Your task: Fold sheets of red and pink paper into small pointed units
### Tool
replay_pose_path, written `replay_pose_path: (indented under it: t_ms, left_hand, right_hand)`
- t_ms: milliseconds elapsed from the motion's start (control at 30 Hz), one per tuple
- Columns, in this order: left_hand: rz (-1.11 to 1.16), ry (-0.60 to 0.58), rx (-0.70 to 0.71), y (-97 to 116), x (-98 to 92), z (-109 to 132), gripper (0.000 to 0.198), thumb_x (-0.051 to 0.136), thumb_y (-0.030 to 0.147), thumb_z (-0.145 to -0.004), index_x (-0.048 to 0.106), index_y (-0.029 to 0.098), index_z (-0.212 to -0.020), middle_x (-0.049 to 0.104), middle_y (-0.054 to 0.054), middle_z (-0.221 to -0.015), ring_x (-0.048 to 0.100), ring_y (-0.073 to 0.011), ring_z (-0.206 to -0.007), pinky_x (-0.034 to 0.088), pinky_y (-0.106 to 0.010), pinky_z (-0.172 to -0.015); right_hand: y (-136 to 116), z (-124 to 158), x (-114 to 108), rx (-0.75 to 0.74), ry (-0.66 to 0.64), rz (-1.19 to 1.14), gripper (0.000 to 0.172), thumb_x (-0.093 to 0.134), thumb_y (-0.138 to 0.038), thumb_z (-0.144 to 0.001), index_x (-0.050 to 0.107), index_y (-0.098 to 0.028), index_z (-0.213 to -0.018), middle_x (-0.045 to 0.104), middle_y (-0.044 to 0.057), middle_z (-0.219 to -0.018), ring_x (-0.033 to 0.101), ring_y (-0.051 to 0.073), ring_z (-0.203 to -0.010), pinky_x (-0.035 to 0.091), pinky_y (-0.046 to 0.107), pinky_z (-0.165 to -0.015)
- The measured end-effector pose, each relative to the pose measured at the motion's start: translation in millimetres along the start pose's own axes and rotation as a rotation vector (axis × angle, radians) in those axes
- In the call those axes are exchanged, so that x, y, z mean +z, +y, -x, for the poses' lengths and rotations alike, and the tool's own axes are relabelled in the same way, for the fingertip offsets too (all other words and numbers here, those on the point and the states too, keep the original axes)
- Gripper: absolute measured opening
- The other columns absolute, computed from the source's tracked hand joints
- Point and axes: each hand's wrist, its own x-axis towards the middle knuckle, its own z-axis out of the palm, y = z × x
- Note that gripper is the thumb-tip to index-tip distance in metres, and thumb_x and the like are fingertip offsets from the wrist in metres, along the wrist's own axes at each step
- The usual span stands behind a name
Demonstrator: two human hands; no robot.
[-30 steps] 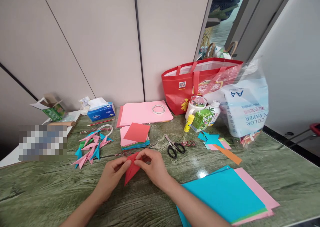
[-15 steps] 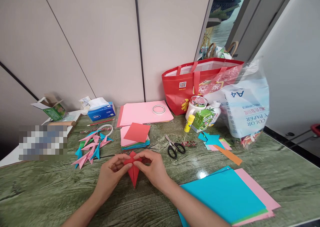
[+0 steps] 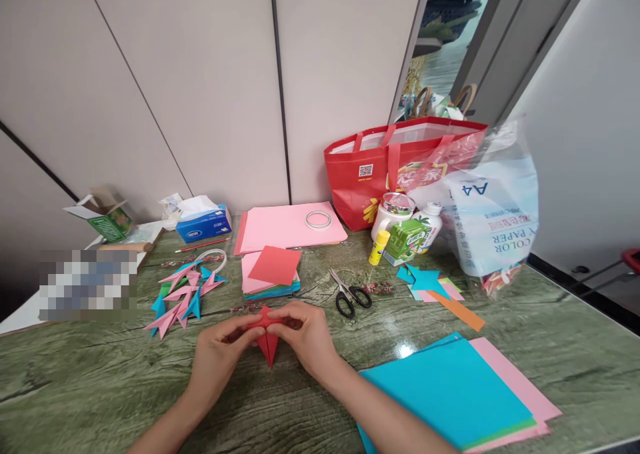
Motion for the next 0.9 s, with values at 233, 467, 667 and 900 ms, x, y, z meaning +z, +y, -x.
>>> replay_pose_path:
  t_ms: [233,467,667,900]
  left_hand:
    - [-0.240,-0.046,0.314,-2.8,-5.5,0.6,0.014,0.060,0.024,-0.072,0.070,0.022,-0.081,0.072,-0.002,-0.075,0.065,-0.0165,-0.064,0.052,-0.026,-0.060]
    - [-0.323,-0.026,0.445,3.7,-4.3,2.6,0.014,0.056,0.019,-0.075,0.069,0.023,-0.081,0.071,-0.002,-0.076,0.064,-0.0157,-0.065,0.051,-0.025,-0.062]
    - [-0.409,0.009,0.465,5.8,-3.1,4.6,0.014,0.052,0.020,-0.077,0.066,0.021,-0.076,0.060,-0.003,-0.075,0.058,-0.0150,-0.066,0.047,-0.024,-0.057]
    - [-0.352,0.071,0.576,5.7,-3.2,6.8,0.014,0.052,0.013,-0.077,0.064,0.020,-0.079,0.055,-0.004,-0.081,0.058,-0.0143,-0.073,0.048,-0.023,-0.062]
  right_hand:
    - [-0.2,0.5,0.1,-0.161,-0.009,0.092,0.009,0.068,-0.018,-0.067,0.071,-0.021,-0.075,0.064,0.003,-0.071,0.059,0.016,-0.066,0.046,0.026,-0.060]
    - [2.4,0.8,2.6,-0.227,0.015,0.169,0.006,0.064,-0.024,-0.071,0.069,-0.023,-0.075,0.062,0.002,-0.071,0.058,0.015,-0.067,0.046,0.026,-0.061]
    - [1.9,2.4,2.8,-0.287,0.010,0.303,0.006,0.061,-0.021,-0.074,0.066,-0.022,-0.073,0.059,0.004,-0.080,0.056,0.016,-0.072,0.046,0.027,-0.064]
    - [-3.9,8.7,6.3,-0.287,-0.004,0.190,0.009,0.056,-0.017,-0.077,0.063,-0.021,-0.081,0.056,0.006,-0.085,0.056,0.016,-0.078,0.048,0.024,-0.062]
